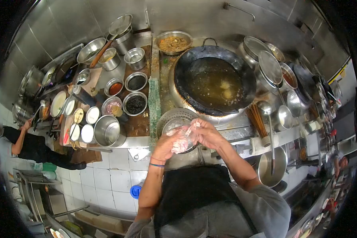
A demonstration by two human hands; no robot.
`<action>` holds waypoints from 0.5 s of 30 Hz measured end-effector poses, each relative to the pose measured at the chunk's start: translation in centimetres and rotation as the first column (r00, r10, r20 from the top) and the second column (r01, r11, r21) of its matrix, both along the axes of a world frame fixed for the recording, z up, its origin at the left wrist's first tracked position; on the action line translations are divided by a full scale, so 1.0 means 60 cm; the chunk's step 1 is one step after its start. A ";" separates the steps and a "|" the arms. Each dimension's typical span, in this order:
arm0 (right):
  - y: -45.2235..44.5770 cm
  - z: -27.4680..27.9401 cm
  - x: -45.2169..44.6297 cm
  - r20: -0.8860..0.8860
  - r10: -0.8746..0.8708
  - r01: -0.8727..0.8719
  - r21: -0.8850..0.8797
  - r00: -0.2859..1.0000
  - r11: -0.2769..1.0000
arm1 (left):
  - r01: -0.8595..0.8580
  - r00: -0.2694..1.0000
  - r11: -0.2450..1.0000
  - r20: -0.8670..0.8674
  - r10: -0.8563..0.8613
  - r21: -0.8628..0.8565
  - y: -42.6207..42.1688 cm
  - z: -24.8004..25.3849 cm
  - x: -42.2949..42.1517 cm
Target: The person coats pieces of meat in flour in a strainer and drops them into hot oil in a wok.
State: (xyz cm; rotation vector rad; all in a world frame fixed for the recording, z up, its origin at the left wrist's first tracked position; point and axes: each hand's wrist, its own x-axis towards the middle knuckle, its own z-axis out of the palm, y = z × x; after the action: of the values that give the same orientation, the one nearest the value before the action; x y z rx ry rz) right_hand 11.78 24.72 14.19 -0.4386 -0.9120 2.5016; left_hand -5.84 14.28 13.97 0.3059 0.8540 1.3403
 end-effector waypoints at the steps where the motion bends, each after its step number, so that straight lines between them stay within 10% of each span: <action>1: -0.004 0.006 -0.003 -0.004 0.048 -0.047 0.046 0.999 0.998 | 0.028 1.000 1.000 0.003 -0.028 -0.005 0.001 -0.003 0.007; 8: 0.003 0.023 0.014 0.402 -0.033 -0.239 0.607 0.915 0.758 | 0.070 0.997 0.997 0.018 -0.070 -0.024 0.008 -0.005 0.019; 10: -0.002 0.006 0.010 0.309 -0.271 -0.169 0.883 0.912 0.439 | 0.022 1.000 0.999 -0.011 -0.022 -0.031 0.009 -0.017 0.016; 13: -0.010 -0.037 0.000 0.185 -0.444 -0.163 0.983 0.877 0.088 | -0.002 0.906 1.000 -0.422 0.003 0.003 0.005 -0.012 0.024; 15: -0.022 -0.067 -0.009 0.275 -0.472 -0.221 0.961 0.838 0.167 | -0.005 0.842 1.000 -0.540 0.013 0.017 -0.002 0.019 0.036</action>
State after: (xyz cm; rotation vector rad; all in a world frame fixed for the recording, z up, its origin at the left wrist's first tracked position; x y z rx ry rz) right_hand 11.24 23.42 10.18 -0.6718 -2.3420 1.0158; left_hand -3.70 14.16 15.10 0.7171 1.3178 1.2842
